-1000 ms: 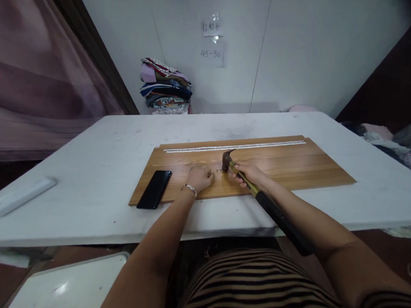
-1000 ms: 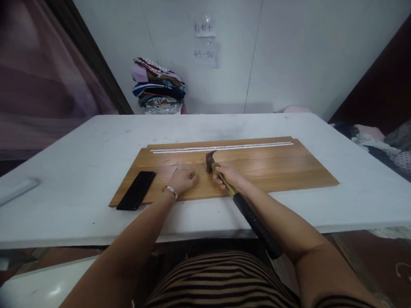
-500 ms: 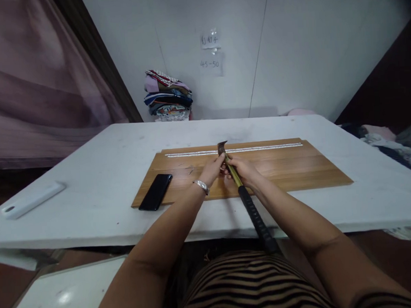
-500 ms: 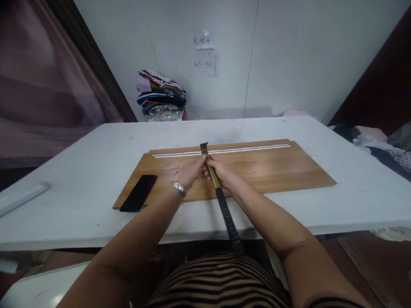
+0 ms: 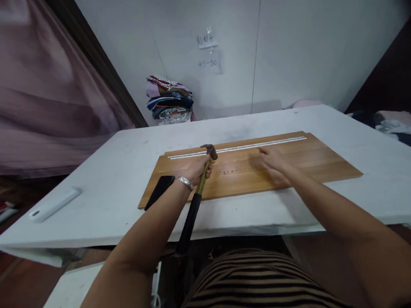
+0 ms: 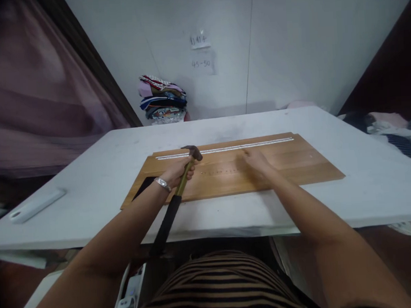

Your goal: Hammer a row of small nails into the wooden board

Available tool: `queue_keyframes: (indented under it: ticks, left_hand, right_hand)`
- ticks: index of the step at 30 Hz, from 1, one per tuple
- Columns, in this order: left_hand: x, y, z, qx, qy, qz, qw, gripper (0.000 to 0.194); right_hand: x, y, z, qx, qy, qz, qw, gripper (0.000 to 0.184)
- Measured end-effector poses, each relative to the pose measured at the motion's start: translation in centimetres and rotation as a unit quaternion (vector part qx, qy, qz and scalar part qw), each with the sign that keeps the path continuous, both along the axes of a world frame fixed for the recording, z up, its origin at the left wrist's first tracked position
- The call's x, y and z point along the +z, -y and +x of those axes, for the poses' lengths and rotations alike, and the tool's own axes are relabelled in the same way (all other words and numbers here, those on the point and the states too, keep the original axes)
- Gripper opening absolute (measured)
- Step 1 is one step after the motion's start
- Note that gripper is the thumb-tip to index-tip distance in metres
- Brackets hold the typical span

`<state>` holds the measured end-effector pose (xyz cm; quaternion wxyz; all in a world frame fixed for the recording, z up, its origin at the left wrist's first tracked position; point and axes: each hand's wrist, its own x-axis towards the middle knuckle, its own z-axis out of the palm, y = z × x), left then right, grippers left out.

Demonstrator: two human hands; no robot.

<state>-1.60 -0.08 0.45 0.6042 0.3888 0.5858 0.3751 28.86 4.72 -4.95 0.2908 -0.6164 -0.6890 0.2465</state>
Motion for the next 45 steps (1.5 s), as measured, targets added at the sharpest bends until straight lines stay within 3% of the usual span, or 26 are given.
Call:
queue_keyframes:
  ticks: [3,6,9,18,31,37,45]
  left_hand:
    - [0.2,0.9,-0.2,0.016,0.009,-0.062,0.998,0.038]
    - [0.4,1.9,0.1,0.008,0.003,-0.091,0.996,0.039]
    - [0.5,2.6,0.5,0.000,-0.001,-0.111,0.994,0.039]
    - [-0.1,2.0,2.1,0.004,-0.025,-0.108,0.994,0.041]
    - [-1.6,2.2,2.0,0.003,-0.029,-0.084,0.996,0.039]
    - [-1.5,2.4,2.8,0.006,-0.040,-0.111,0.993,0.042]
    - [-0.9,2.3,2.5,0.003,-0.032,-0.089,0.996,0.040]
  right_hand:
    - [-2.2,-1.6,5.0,-0.057,0.208,-0.046,0.975,0.036]
    - [-4.0,-1.8,7.4,-0.076,0.267,-0.041,0.960,0.043]
    - [-5.2,-1.7,8.0,-0.072,0.306,-0.034,0.949,0.050]
    - [-6.1,-2.2,8.1,-0.070,0.297,-0.016,0.952,0.052]
    - [-6.2,-2.2,8.0,-0.077,0.278,-0.001,0.958,0.052]
    - [-6.3,-2.2,7.9,-0.077,0.282,-0.001,0.956,0.051]
    - [-6.2,-2.1,8.0,-0.078,0.280,-0.004,0.957,0.052]
